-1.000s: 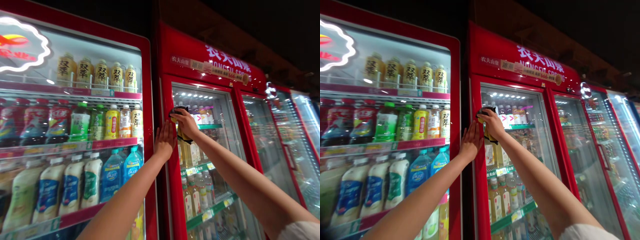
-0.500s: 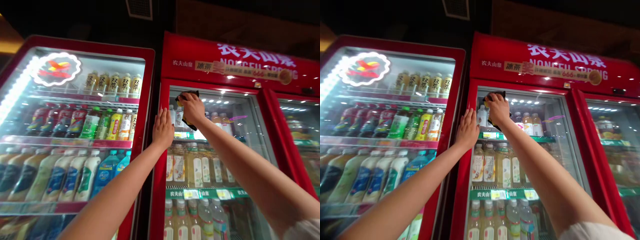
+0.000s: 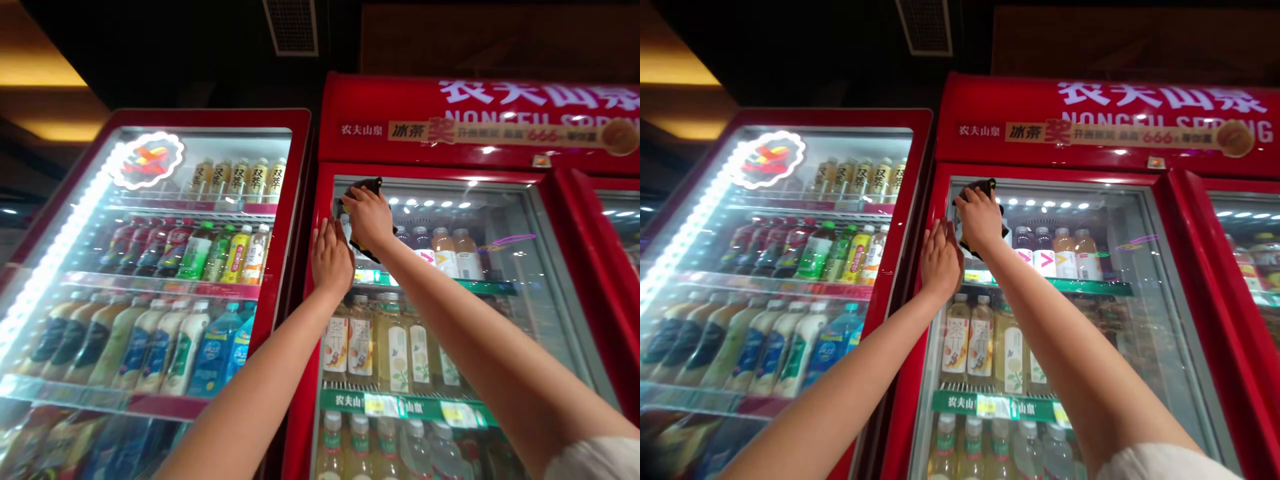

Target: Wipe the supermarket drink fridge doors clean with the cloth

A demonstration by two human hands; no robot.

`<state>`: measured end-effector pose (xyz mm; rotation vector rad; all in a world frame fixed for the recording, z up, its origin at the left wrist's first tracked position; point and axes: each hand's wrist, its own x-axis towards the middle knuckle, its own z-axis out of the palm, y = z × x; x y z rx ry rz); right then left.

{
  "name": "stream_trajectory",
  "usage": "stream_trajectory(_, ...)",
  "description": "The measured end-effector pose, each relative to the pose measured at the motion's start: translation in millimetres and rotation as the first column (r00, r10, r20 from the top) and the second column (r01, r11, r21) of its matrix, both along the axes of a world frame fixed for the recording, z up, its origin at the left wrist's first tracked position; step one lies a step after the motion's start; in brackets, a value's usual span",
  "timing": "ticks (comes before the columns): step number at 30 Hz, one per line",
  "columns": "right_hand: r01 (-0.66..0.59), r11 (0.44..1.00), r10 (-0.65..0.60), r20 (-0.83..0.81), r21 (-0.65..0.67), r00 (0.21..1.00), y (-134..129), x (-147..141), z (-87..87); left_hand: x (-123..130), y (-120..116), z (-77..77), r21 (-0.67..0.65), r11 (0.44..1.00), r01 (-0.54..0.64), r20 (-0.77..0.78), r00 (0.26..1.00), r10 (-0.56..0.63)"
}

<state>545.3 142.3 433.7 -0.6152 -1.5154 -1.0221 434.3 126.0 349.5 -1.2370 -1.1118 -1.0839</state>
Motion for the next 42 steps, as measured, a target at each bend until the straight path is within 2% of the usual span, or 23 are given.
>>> stream_trajectory(2, -0.022, 1.0, 0.022, 0.057, -0.011, 0.998, -0.1, -1.6, -2.7, -0.4, 1.1, -4.0, 0.0, 1.0, -0.004, -0.017, 1.0, 0.004)
stream_trajectory(3, -0.029, 0.999, 0.03, 0.091, -0.017, 0.995, -0.5, -3.0, 1.2, -1.6, 1.9, -6.0, -0.002, 1.0, -0.004, -0.024, 1.0, 0.004)
stream_trajectory(7, -0.021, 0.999, 0.028, 0.159, -0.043, 0.987, -3.0, -5.5, 38.7, -7.0, 4.5, -10.5, 0.017, 1.0, 0.007, -0.052, 0.999, -0.006)
stream_trajectory(9, 0.008, 0.999, -0.003, 0.102, -0.046, 0.995, -3.0, -1.9, 48.3, -8.2, 4.7, -10.6, 0.032, 0.999, 0.025, -0.062, 0.998, -0.023)
stream_trajectory(11, 0.059, 0.997, -0.061, -0.035, -0.051, 0.998, -2.2, 3.4, 40.0, -8.1, 4.1, -10.0, 0.025, 0.999, 0.045, -0.058, 0.997, -0.043)
stream_trajectory(13, 0.119, 0.991, -0.127, -0.155, -0.061, 0.98, -1.2, 7.4, 18.4, -7.8, 3.4, -9.6, 0.009, 0.998, 0.066, -0.059, 0.996, -0.065)
stream_trajectory(14, 0.143, 0.988, -0.152, -0.171, -0.062, 0.973, -0.7, 8.3, 6.5, -7.7, 3.2, -9.7, 0.005, 0.997, 0.079, -0.067, 0.995, -0.078)
stream_trajectory(16, 0.164, 0.985, -0.168, -0.105, -0.047, 0.98, 0.5, 8.5, -11.4, -8.0, 3.1, -10.0, 0.005, 0.994, 0.107, -0.088, 0.99, -0.106)
stream_trajectory(18, 0.151, 0.988, -0.15, 0.016, -0.022, 0.989, 2.1, 9.5, -16.3, -8.4, 3.3, -10.2, 0.003, 0.992, 0.125, -0.105, 0.987, -0.124)
stream_trajectory(20, 0.144, 0.99, -0.143, 0.086, -0.006, 0.986, 4.2, 15.3, -11.8, -8.3, 3.3, -9.7, -0.002, 0.99, 0.139, -0.102, 0.985, -0.139)
stream_trajectory(23, 0.222, 0.975, -0.222, -0.004, -0.013, 0.975, 7.3, 33.1, -9.9, -7.0, 3.3, -8.1, -0.017, 0.985, 0.171, -0.084, 0.981, -0.172)
stream_trajectory(25, 0.312, 0.949, -0.316, -0.11, -0.05, 0.942, 7.8, 44.2, -21.5, -6.0, 3.4, -7.3, -0.028, 0.981, 0.19, -0.079, 0.978, -0.192)
stream_trajectory(27, 0.37, 0.924, -0.381, -0.146, -0.094, 0.913, 7.0, 48.4, -40.3, -5.4, 3.7, -6.9, -0.031, 0.978, 0.207, -0.078, 0.975, -0.209)
stream_trajectory(30, 0.34, 0.934, -0.349, -0.079, -0.11, 0.934, 5.6, 41.2, -61.1, -5.5, 4.1, -6.9, -0.024, 0.97, 0.241, -0.084, 0.967, -0.242)
stream_trajectory(32, 0.274, 0.958, -0.276, -0.022, -0.088, 0.961, 5.3, 36.0, -60.0, -6.1, 4.3, -7.1, -0.016, 0.967, 0.255, -0.094, 0.962, -0.256)
stream_trajectory(34, 0.215, 0.974, -0.216, -0.004, -0.066, 0.976, 6.1, 38.5, -49.3, -7.1, 4.3, -7.0, -0.013, 0.966, 0.259, -0.104, 0.96, -0.259)
stream_trajectory(36, 0.183, 0.98, -0.188, -0.068, -0.072, 0.98, 8.8, 49.4, -39.4, -7.8, 4.4, -6.8, -0.012, 0.966, 0.259, -0.11, 0.96, -0.259)
stream_trajectory(38, 0.172, 0.979, -0.192, -0.202, -0.111, 0.96, 13.2, 61.8, -39.9, -7.7, 4.9, -6.5, -0.007, 0.966, 0.257, -0.116, 0.96, -0.257)
stream_trajectory(40, 0.168, 0.974, -0.209, -0.31, -0.153, 0.927, 16.6, 66.9, -52.5, -6.7, 5.8, -6.3, 0.003, 0.966, 0.257, -0.111, 0.96, -0.255)
stream_trajectory(42, 0.172, 0.973, -0.211, -0.293, -0.153, 0.932, 17.0, 61.8, -69.5, -5.2, 6.8, -6.0, 0.008, 0.966, 0.26, -0.102, 0.961, -0.258)
